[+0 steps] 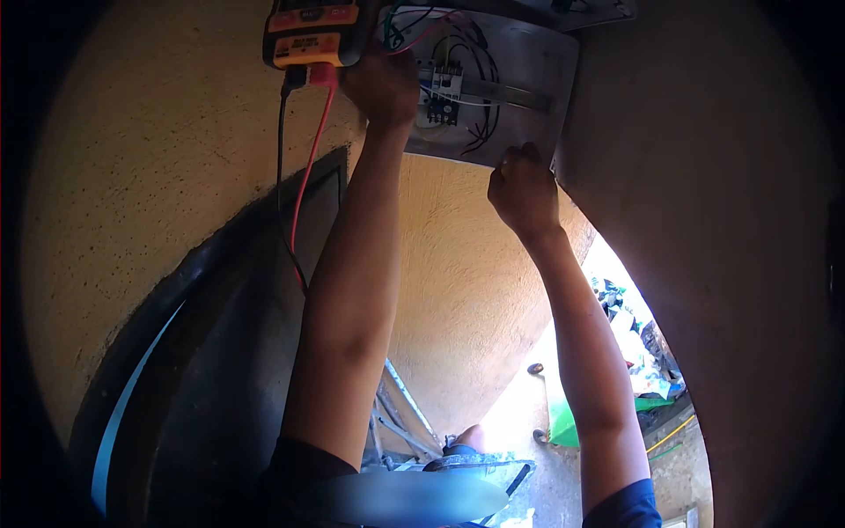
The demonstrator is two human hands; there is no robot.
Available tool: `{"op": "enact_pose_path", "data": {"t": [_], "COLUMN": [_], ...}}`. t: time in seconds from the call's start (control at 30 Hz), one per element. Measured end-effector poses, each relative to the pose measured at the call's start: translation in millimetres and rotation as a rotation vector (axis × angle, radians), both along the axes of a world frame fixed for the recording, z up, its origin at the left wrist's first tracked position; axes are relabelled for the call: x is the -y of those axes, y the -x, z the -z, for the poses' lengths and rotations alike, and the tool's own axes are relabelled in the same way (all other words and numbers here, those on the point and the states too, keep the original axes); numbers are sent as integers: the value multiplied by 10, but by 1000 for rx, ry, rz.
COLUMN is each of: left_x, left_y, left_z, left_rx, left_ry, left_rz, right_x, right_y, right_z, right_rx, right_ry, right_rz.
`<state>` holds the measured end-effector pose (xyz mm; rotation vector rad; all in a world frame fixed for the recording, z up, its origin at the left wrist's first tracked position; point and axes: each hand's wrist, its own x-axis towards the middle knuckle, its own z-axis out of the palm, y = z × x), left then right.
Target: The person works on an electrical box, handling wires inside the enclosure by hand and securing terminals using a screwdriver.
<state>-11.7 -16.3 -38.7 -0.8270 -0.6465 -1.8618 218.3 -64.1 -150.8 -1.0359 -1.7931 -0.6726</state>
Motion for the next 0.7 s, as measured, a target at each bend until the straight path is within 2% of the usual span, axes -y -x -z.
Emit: {"op": "enact_pose_path", "data": {"t": [0.07, 0.17, 0.3, 0.37, 0.47, 0.53, 0.57, 0.63, 0.7], "left_x": [183, -200, -73, 164, 352, 612, 647, 705, 852], "left_y": [-92, 102, 99, 8, -256, -589, -743, -901, -1008], "left_z": [45, -12, 49, 177, 476, 795, 885, 1018, 1086], "left_rx": [-22, 48, 23, -38, 75, 125, 106, -114, -116], "left_ry": [73, 115, 228, 394, 285, 362, 340, 337, 338], "left_rz": [19, -53, -6, 205, 207, 48, 105, 169, 79], "right_x": [-4, -20, -41, -52, -33, 8, 11, 11, 20], "right_y": [-10, -6, 5, 1, -11, -8, 2, 3, -59], "right_z": [9, 8, 24, 22, 32, 5, 1, -22, -39], "right_rx": [12, 57, 67, 66, 81, 95, 94, 112, 66], "right_ry": [1, -8, -14, -33, -52, -27, -26, 22, 23], "right_rz": [18, 88, 112, 110, 96, 101, 100, 111, 32]}}
